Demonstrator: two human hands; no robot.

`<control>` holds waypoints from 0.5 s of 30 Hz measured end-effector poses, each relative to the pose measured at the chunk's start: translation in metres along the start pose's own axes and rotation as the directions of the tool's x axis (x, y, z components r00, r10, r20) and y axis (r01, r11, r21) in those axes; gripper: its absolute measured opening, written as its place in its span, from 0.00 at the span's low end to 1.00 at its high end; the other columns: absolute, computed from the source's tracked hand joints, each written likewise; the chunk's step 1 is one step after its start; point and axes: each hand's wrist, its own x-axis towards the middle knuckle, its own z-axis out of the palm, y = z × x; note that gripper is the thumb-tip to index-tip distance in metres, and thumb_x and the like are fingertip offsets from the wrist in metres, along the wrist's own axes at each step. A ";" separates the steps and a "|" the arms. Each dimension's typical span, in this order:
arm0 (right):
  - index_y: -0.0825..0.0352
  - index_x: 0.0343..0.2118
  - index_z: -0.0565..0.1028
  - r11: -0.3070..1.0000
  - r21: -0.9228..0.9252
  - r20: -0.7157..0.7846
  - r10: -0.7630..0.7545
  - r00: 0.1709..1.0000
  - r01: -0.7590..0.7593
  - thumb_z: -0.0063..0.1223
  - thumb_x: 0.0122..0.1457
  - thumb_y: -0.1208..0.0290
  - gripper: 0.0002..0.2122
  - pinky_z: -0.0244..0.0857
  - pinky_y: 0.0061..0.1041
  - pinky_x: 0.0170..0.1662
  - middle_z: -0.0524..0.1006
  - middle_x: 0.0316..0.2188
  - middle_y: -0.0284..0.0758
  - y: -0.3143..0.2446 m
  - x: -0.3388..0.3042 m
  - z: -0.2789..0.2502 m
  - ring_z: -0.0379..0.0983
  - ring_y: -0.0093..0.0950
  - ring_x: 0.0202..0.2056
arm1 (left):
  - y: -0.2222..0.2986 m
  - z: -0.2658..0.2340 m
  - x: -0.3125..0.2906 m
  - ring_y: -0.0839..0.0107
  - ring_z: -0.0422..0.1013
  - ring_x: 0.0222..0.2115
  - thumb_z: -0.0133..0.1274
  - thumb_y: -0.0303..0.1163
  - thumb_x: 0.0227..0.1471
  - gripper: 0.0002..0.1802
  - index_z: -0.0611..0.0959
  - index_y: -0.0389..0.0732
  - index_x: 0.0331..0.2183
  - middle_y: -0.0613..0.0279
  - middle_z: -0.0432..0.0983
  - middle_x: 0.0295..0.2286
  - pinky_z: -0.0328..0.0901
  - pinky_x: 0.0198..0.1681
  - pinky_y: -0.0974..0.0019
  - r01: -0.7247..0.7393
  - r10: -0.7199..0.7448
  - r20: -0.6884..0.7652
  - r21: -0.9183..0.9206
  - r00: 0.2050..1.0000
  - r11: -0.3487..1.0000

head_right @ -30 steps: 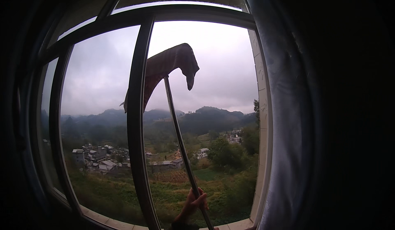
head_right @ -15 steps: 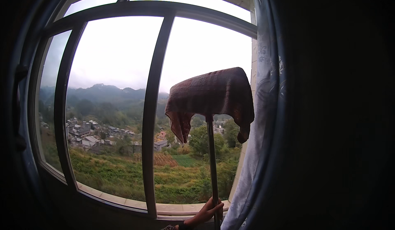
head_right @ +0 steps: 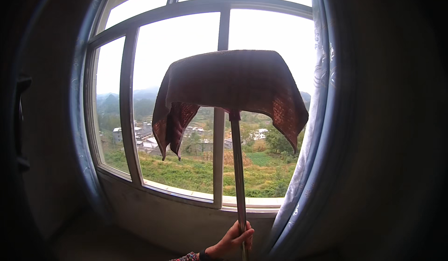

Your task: The person scrapes debris from the window sill using a red-handled tool, then wipes the window glass with a cloth attached to a broom handle. The person handles a brush, a red-handled scraper, a cloth, a bucket, and a broom.

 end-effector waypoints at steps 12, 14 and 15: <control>0.67 0.50 0.66 0.986 0.122 0.273 0.077 0.959 -0.114 0.57 0.56 0.73 0.19 0.63 0.32 0.25 0.73 0.24 0.41 -0.009 -0.074 0.193 0.68 0.35 0.20 | 0.132 -0.165 -0.092 0.79 0.56 0.10 0.47 0.35 0.63 0.12 0.63 0.45 0.30 0.71 0.58 0.13 0.52 0.12 0.72 0.017 -0.026 -0.093 -0.101 0.995 0.995; 0.67 0.50 0.66 0.982 0.174 0.284 0.026 0.958 -0.078 0.57 0.56 0.73 0.20 0.63 0.32 0.25 0.73 0.24 0.40 -0.035 -0.066 0.230 0.68 0.34 0.20 | 0.157 -0.186 -0.103 0.79 0.57 0.10 0.48 0.35 0.63 0.12 0.64 0.45 0.30 0.71 0.59 0.14 0.53 0.12 0.72 -0.012 0.028 -0.179 0.088 0.983 0.996; 0.67 0.42 0.68 0.987 0.139 0.180 -0.111 0.977 0.086 0.56 0.58 0.72 0.12 0.62 0.33 0.24 0.71 0.21 0.42 -0.051 -0.055 0.252 0.67 0.36 0.19 | 0.168 -0.194 -0.108 0.79 0.58 0.10 0.49 0.35 0.62 0.12 0.64 0.45 0.30 0.71 0.59 0.14 0.54 0.12 0.73 0.011 0.025 -0.230 0.155 0.973 0.988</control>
